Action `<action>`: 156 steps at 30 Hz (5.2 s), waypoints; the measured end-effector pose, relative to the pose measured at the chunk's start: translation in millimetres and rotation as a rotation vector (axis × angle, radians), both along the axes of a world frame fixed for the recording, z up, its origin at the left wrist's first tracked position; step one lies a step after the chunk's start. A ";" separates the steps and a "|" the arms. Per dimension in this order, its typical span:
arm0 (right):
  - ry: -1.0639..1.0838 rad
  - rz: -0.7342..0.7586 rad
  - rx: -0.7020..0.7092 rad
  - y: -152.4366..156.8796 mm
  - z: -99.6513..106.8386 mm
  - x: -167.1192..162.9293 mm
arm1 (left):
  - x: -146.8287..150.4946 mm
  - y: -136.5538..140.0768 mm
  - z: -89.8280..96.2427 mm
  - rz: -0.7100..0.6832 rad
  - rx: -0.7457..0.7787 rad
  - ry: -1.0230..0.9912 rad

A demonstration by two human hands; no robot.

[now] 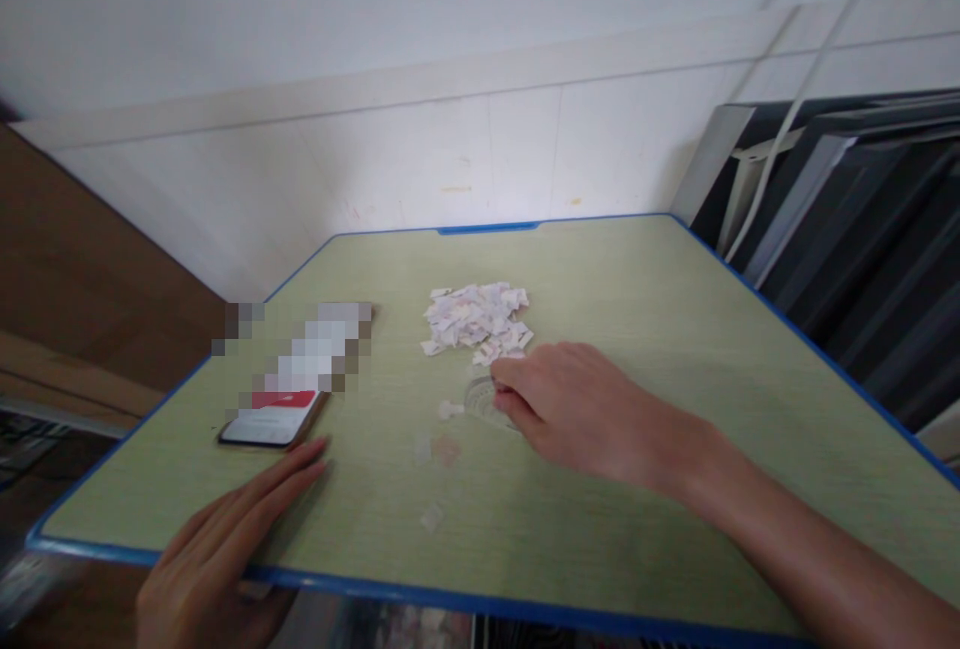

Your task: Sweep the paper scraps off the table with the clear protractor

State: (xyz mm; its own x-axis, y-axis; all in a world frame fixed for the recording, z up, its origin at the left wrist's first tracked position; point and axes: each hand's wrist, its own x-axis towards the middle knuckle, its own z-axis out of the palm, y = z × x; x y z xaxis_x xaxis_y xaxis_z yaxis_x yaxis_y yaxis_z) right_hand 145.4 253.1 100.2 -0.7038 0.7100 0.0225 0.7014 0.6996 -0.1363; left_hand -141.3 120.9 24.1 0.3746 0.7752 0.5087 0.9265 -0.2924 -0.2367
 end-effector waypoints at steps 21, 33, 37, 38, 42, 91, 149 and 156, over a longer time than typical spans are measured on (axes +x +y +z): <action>0.023 -0.030 0.009 -3.8 0.3 -1.0 | 0.1 1.1 -1.2 -0.004 0.022 0.033; 0.020 -0.067 0.025 -2.7 -1.0 -1.4 | -1.4 0.5 0.2 0.004 0.000 0.020; 0.057 -0.108 -0.007 -2.7 -0.4 -2.2 | -1.2 0.5 -0.8 -0.002 -0.004 0.019; 0.058 -0.109 -0.003 -2.5 -0.4 -2.4 | -0.3 0.4 -1.2 -0.001 -0.005 0.007; 0.025 -0.057 0.024 -1.6 -2.4 -1.7 | 3.8 -1.1 -2.4 0.035 -0.014 -0.070; 0.106 0.176 -0.279 -10.3 11.2 14.2 | -0.1 -0.1 0.2 0.011 -0.018 -0.016; 0.016 0.180 -0.081 -11.3 13.5 19.5 | 2.6 -0.1 2.0 0.032 -0.027 -0.013; 0.104 0.100 -0.059 -6.6 7.3 9.2 | 6.8 -1.5 3.0 0.061 -0.033 -0.062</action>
State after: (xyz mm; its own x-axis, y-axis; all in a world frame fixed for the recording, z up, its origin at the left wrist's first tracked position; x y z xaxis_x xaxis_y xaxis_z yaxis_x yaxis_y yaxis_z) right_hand 154.7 246.5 107.6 -0.7668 0.6391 0.0587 0.6091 0.7535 -0.2475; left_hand -134.5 119.4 27.1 0.2950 0.8123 0.5031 0.9554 -0.2420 -0.1695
